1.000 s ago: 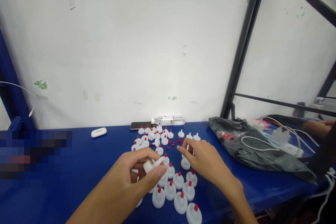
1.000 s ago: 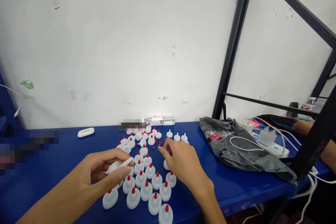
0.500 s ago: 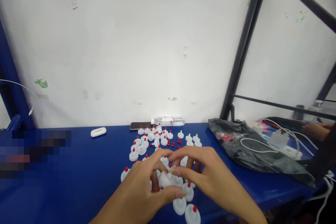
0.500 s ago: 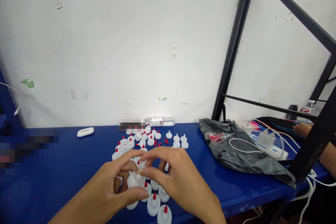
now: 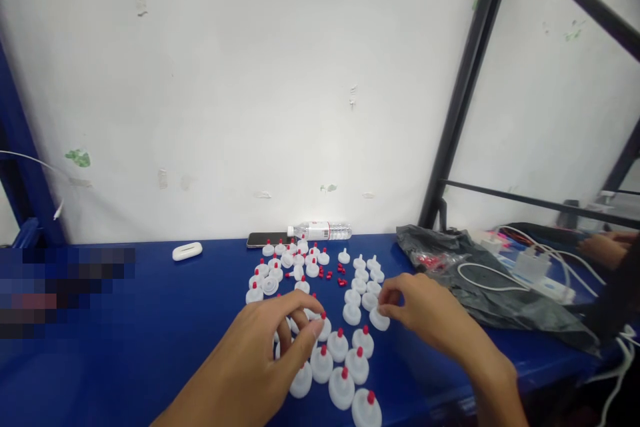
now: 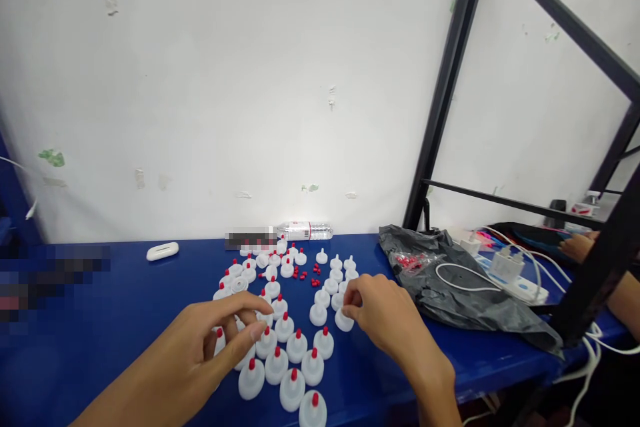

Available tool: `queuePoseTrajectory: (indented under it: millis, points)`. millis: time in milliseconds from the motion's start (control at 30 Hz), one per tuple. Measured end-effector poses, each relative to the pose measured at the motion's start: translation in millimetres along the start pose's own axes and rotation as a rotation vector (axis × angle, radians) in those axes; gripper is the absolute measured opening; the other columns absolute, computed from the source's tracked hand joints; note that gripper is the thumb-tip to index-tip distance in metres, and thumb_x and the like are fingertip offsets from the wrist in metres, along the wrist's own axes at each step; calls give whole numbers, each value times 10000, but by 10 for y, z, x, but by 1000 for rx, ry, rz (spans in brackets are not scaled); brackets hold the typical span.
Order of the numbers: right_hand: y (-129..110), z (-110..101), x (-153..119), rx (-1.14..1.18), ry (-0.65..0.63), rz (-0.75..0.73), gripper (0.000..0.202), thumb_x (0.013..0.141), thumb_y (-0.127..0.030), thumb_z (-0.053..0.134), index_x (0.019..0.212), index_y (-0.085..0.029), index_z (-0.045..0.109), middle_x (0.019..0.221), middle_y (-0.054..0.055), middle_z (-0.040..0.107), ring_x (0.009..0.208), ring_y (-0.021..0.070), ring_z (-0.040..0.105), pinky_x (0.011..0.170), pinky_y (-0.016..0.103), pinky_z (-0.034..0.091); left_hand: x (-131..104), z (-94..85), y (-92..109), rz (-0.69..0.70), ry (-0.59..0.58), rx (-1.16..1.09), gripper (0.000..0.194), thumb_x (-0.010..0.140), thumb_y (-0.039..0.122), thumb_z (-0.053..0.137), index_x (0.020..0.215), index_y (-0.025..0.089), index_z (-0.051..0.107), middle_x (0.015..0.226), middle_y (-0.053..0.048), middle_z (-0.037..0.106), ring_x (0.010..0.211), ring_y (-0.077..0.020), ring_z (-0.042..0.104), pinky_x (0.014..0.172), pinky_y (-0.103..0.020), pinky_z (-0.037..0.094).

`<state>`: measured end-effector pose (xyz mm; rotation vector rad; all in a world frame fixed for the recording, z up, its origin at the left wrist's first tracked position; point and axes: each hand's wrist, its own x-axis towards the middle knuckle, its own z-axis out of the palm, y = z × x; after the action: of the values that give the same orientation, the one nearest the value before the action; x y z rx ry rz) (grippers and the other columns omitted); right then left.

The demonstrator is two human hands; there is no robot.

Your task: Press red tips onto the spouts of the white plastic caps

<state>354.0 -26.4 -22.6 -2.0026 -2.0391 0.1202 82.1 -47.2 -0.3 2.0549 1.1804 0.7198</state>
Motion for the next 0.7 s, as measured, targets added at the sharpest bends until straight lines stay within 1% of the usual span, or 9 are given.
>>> queuePoseTrajectory:
  millis: [100,200,267,333,400,500,600,667,700]
  points:
    - [-89,18,34,22,13,-3,107,843,-258,674,867,-280,777,838,6,772,778,220,695,626,283,367,-11,15,7,-17,-41,7,312,951,477,485,1003,242,684,716,18,624,641,-151,528,559,-223,382]
    - [-207,-27,-24,50,58,-23,161,900,-360,634,868,-283,772,800,4,766,737,209,681,628,287,369,-8,37,-35,6,2,9,317,955,479,486,1027,245,687,757,17,661,637,-146,537,561,-223,385]
    - [-267,-45,-88,98,19,-77,200,906,-422,633,855,-292,776,781,-5,765,718,200,678,642,288,380,1,46,-67,17,29,18,333,958,485,486,1048,242,694,768,14,679,626,-145,537,556,-227,381]
    - [-297,-32,-140,125,-48,-139,124,869,-388,690,848,-308,782,788,-22,770,741,197,684,657,282,385,6,46,-84,19,31,28,341,962,483,482,1064,241,700,766,10,686,624,-148,537,553,-231,377]
    - [-298,-3,-164,111,-83,-180,53,828,-295,735,824,-317,783,792,-39,771,772,198,689,664,277,383,3,37,-78,20,38,31,344,966,481,473,1054,244,707,756,9,681,629,-151,538,554,-233,376]
    - [-279,-4,-167,84,-25,-177,97,834,-243,721,790,-307,778,771,-40,764,756,197,686,647,278,384,-13,24,-47,-5,20,36,350,964,490,471,1047,252,714,759,5,677,667,-160,560,575,-234,394]
    - [-307,-92,-197,185,90,-183,112,888,-322,683,852,-284,782,764,-18,759,689,180,676,633,275,415,-25,54,-41,-29,24,11,395,937,504,512,1205,261,669,903,-18,705,707,-166,596,600,-241,426]
    - [-375,-157,-250,341,130,-239,164,908,-397,669,910,-280,783,771,-16,758,642,159,664,613,261,438,-23,104,-63,-36,58,-16,545,883,527,593,1368,280,570,998,-31,711,695,-165,602,561,-238,417]
    - [-421,-179,-282,426,138,-271,190,908,-430,669,922,-280,784,774,-18,758,617,148,656,595,253,444,-18,134,-77,-49,65,-28,642,847,540,639,1425,289,520,1001,-32,714,672,-163,595,530,-234,403]
